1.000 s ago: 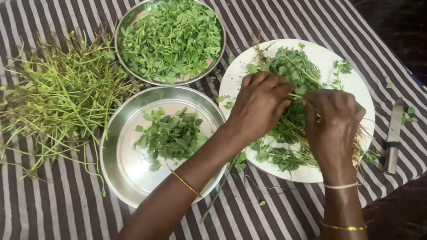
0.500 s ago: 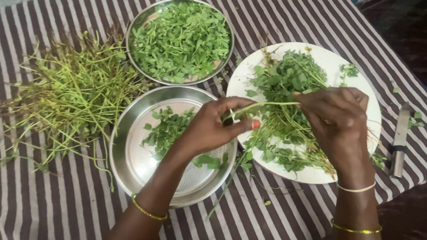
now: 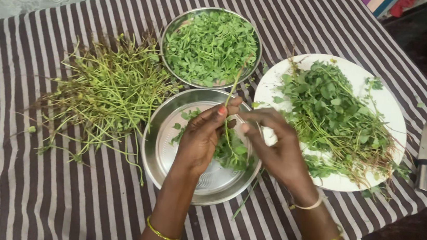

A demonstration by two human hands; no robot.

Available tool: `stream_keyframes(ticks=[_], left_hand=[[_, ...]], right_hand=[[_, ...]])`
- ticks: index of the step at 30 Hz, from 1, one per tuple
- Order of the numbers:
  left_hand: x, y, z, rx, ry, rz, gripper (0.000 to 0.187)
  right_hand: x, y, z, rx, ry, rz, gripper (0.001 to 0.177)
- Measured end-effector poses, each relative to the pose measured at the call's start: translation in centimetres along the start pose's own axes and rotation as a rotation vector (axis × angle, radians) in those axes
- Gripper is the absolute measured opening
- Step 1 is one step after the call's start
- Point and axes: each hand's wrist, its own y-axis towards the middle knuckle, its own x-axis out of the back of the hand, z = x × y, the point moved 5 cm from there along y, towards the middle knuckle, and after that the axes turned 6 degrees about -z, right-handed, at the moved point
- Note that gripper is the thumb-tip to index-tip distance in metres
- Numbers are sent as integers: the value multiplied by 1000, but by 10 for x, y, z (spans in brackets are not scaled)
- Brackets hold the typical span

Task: The person picks individual leaves from bundles of greens by hand. They separate the leaves from the stalks, placing the picked leaves into a metal bowl while leaving the discarded stems on the table.

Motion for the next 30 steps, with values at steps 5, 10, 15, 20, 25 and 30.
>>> stream_keyframes(ticks=[5,10,15,20,25,30], left_hand=[[9,-12,0,-48,-78,-9,33],[21,-15,-1,-42,-155,25,29],[27,-10,1,-22,-188,50,30],[22,-13,7,79,-405,79,30],[28,-12,6,26,-237,-85,28],[50,-2,-4,-86,-173,-237,30]], right_hand=[[-39,-4,2,-50,92,50,17],[-49,-6,-3,-142,80,119,15],[-55,-18,-23,-211,159,222,19],[-74,-29,-55,-534,538,249,21],[-78,-37,-50,-418,466,122,14],[-77,-43,-37,-274,249,288,17]])
